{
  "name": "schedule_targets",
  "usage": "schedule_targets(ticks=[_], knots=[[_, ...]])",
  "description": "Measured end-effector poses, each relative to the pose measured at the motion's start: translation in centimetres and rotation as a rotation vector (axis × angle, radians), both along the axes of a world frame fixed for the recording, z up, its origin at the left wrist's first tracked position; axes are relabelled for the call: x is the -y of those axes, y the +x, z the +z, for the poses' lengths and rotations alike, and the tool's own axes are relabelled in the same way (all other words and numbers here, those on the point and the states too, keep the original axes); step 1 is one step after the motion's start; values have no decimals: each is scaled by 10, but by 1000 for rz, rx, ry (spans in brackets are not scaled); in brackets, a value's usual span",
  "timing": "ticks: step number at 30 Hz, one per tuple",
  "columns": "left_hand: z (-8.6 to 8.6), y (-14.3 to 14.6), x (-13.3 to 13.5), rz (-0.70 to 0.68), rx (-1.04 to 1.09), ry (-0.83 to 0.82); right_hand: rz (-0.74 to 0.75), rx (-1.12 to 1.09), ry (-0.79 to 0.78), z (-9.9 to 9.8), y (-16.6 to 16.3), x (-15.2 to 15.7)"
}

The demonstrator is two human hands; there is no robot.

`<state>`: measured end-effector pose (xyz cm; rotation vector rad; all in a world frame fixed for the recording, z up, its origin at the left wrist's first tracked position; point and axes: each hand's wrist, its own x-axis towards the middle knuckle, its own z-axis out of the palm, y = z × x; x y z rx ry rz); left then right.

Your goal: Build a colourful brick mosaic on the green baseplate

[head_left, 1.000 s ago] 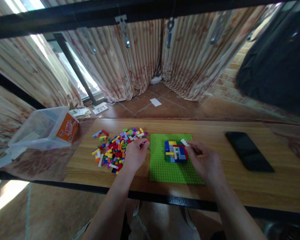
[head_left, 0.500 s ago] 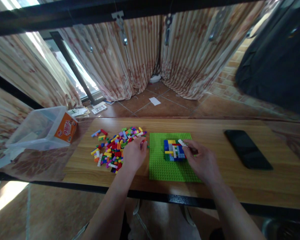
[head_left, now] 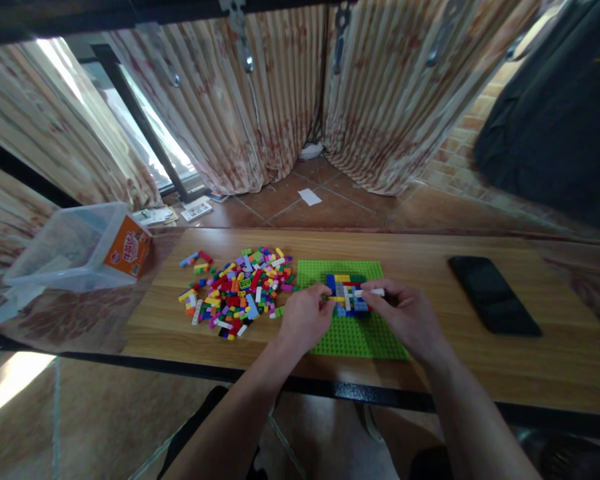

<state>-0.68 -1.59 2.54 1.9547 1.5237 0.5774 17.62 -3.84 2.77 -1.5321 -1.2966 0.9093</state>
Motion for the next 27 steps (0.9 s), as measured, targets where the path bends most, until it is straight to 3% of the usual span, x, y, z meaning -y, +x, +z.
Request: schedule_targets(ticks=[6, 19, 27], knots=[[-1, 2, 2, 4, -27, 14, 124, 399, 10, 4, -5, 4], [-3, 4, 3, -27, -30, 46, 272, 658, 206, -1, -9, -3], [-6, 4, 0, -73, -33, 71, 305, 776, 208, 2, -12, -7]])
